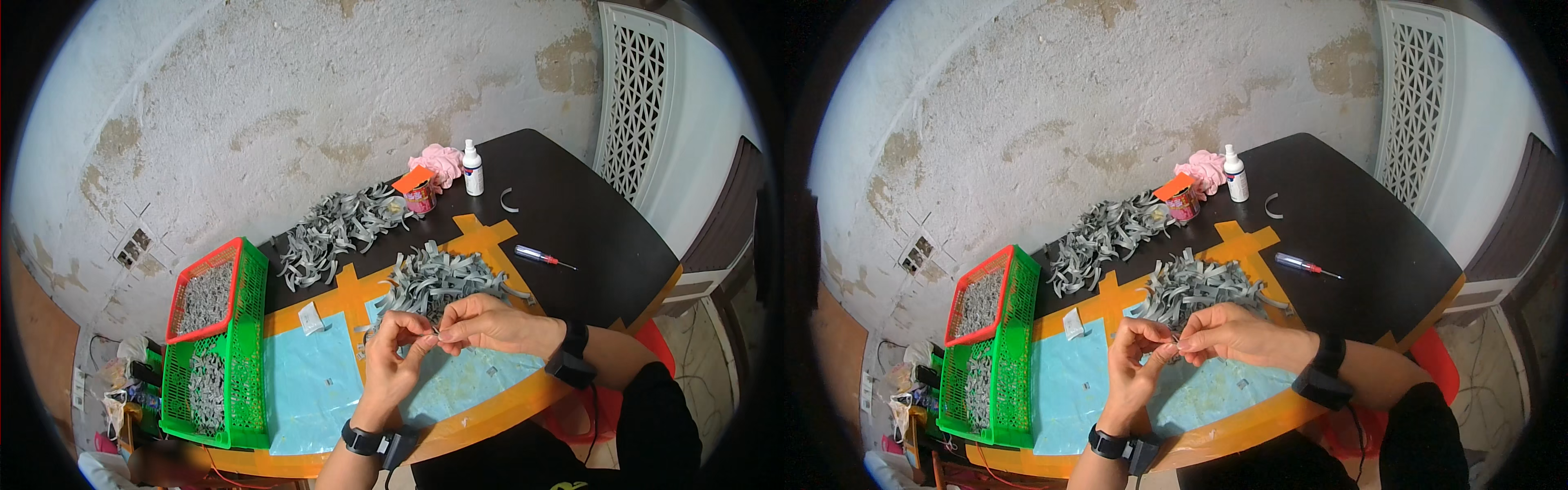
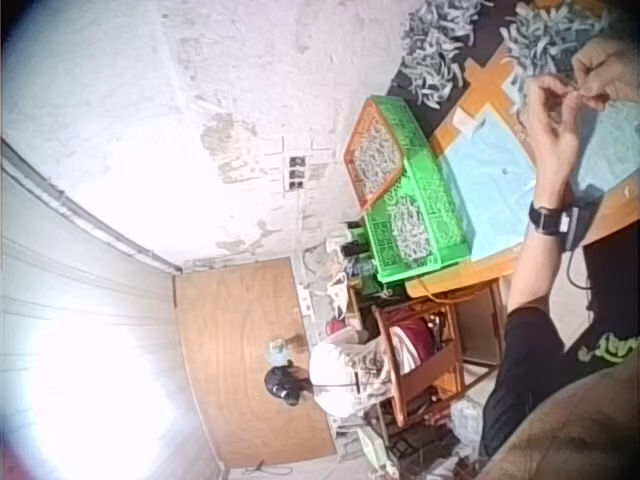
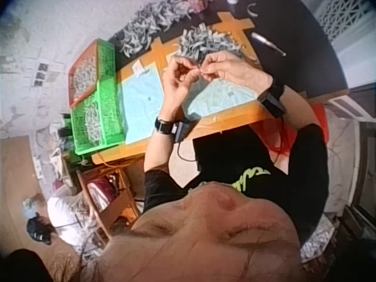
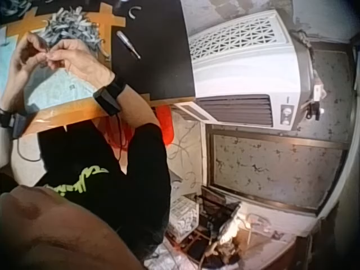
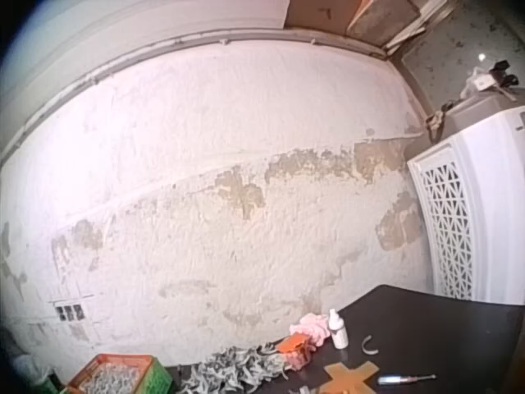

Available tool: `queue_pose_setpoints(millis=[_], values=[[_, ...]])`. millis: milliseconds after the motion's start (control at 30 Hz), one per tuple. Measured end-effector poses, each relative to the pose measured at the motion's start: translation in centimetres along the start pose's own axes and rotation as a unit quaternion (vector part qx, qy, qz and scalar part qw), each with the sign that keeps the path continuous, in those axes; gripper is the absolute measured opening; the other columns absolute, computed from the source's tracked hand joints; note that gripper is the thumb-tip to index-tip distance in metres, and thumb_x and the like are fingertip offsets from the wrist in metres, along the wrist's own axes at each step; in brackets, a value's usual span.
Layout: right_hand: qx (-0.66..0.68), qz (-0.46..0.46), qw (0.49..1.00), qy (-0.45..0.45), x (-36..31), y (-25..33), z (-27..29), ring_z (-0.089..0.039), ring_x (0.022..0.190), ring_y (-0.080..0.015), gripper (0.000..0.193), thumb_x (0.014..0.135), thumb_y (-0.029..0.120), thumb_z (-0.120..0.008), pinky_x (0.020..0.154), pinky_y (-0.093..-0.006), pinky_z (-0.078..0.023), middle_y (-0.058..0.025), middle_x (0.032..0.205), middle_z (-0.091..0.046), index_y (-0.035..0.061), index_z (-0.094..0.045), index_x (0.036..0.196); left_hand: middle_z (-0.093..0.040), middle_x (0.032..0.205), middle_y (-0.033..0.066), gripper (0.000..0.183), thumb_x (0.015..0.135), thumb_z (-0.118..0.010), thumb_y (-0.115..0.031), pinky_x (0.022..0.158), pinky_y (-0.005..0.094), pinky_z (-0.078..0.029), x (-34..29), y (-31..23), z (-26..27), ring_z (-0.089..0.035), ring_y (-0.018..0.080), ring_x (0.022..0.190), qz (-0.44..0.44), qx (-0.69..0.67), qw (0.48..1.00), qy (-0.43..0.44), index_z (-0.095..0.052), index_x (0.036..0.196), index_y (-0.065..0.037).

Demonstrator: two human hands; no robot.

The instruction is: Manually assembling or sorting small decorative fabric flower components for footwear.

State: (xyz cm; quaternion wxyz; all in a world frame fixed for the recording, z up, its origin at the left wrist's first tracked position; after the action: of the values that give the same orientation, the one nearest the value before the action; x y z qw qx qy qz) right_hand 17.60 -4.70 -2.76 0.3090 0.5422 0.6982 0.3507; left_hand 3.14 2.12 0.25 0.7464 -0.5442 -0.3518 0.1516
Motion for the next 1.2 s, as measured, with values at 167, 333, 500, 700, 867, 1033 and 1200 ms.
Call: queue_pose_setpoints(millis=[167, 333, 500, 700, 867, 1033, 1200], values=[[-0.006, -0.012, 1.0, -0.003, -0.1, -0.1, -0.1, -0.06, 0.079, -0.0151, 0.013, 0.086, 0.011, -0.065, 0.075, -0.0272, -0.048, -0.0087, 0.087, -0.063, 0.0003, -0.06, 0.091, -0.057, 0.092, 0.0088, 0.024, 0.082, -0.062, 0.009, 0.069, 0.0262, -0.052, 0.0, 0.2, 0.1, -0.06, 0.0133, 0.08, -0.018, 0.015, 1.0, 0.017, -0.043, 0.087, -0.003], [-0.006, -0.015, 1.0, 0.0, 0.0, -0.2, 0.0, -0.061, 0.078, -0.0143, 0.014, 0.087, 0.012, -0.065, 0.074, -0.0265, -0.05, -0.0077, 0.086, -0.064, 0.0001, -0.06, 0.092, -0.061, 0.088, 0.0075, 0.019, 0.081, -0.065, 0.008, 0.07, 0.0262, -0.053, 0.0, 0.2, 0.0, -0.062, 0.0138, 0.077, -0.011, 0.01, 1.0, 0.009, -0.049, 0.087, -0.001], [-0.011, 0.008, 0.999, -0.031, 0.0, 0.5, 0.7, -0.061, 0.077, -0.0144, 0.011, 0.086, 0.009, -0.065, 0.074, -0.0267, -0.049, -0.0087, 0.085, -0.064, -0.0001, -0.061, 0.091, -0.059, 0.096, 0.0057, 0.031, 0.082, -0.067, 0.004, 0.073, 0.0248, -0.05, 0.9, -1.5, -0.5, -0.06, 0.0136, 0.086, -0.047, 0.032, 0.998, -0.036, -0.057, 0.111, -0.001], [-0.067, 0.018, 0.998, -0.014, -0.1, 0.9, 0.2, -0.061, 0.077, -0.0128, 0.013, 0.088, 0.011, -0.065, 0.072, -0.0267, -0.05, -0.0072, 0.086, -0.064, -0.0012, -0.061, 0.092, -0.066, 0.086, 0.0048, 0.006, 0.082, -0.069, -0.003, 0.068, 0.0249, -0.048, 0.8, 0.1, 0.6, -0.06, 0.0129, 0.077, -0.022, 0.078, 0.996, 0.024, -0.069, 0.088, -0.002], [-0.222, 0.09, 0.967, -0.088, 0.3, 2.4, 1.7, -0.061, 0.077, -0.0115, 0.014, 0.088, 0.011, -0.065, 0.066, -0.0255, -0.05, -0.0057, 0.089, -0.065, -0.0007, -0.062, 0.095, -0.066, 0.084, 0.005, 0.006, 0.085, -0.065, -0.003, 0.068, 0.0253, -0.049, 0.3, 0.9, 2.6, -0.061, 0.0125, 0.074, 0.031, -0.028, 0.993, -0.109, -0.068, 0.09, 0.0], [-0.438, 0.166, 0.866, -0.176, -0.1, 4.1, 4.2, -0.061, 0.073, -0.0115, 0.008, 0.083, 0.008, -0.067, 0.06, -0.0263, -0.047, -0.0054, 0.086, -0.065, 0.0016, -0.065, 0.088, -0.06, 0.082, 0.0037, 0.006, 0.09, -0.06, -0.011, 0.061, 0.024, -0.048, 0.9, -1.3, 7.7, -0.06, 0.0134, 0.072, -0.04, -0.076, 0.966, -0.245, -0.06, 0.092, -0.005], [-0.641, 0.078, 0.763, -0.028, -1.8, 5.3, 2.5, -0.062, 0.078, -0.0221, 0.008, 0.072, 0.002, -0.07, 0.067, -0.034, -0.048, -0.008, 0.083, -0.06, 0.0043, -0.067, 0.079, -0.06, 0.081, 0.0014, 0.01, 0.093, -0.057, -0.015, 0.058, 0.0221, -0.047, -2.0, -7.0, 17.4, -0.059, 0.0091, 0.068, -0.02, 0.123, 0.928, -0.352, -0.061, 0.091, -0.006]])
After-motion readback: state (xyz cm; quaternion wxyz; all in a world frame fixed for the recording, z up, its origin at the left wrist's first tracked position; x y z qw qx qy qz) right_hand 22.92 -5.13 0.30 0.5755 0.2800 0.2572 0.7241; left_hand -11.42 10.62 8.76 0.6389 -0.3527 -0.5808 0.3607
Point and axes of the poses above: each hand's wrist, its own x-axis towards the middle knuckle, its own z-axis out of the back of the hand, y = z × x, the point moved 4 cm from there along x, towards the middle knuckle
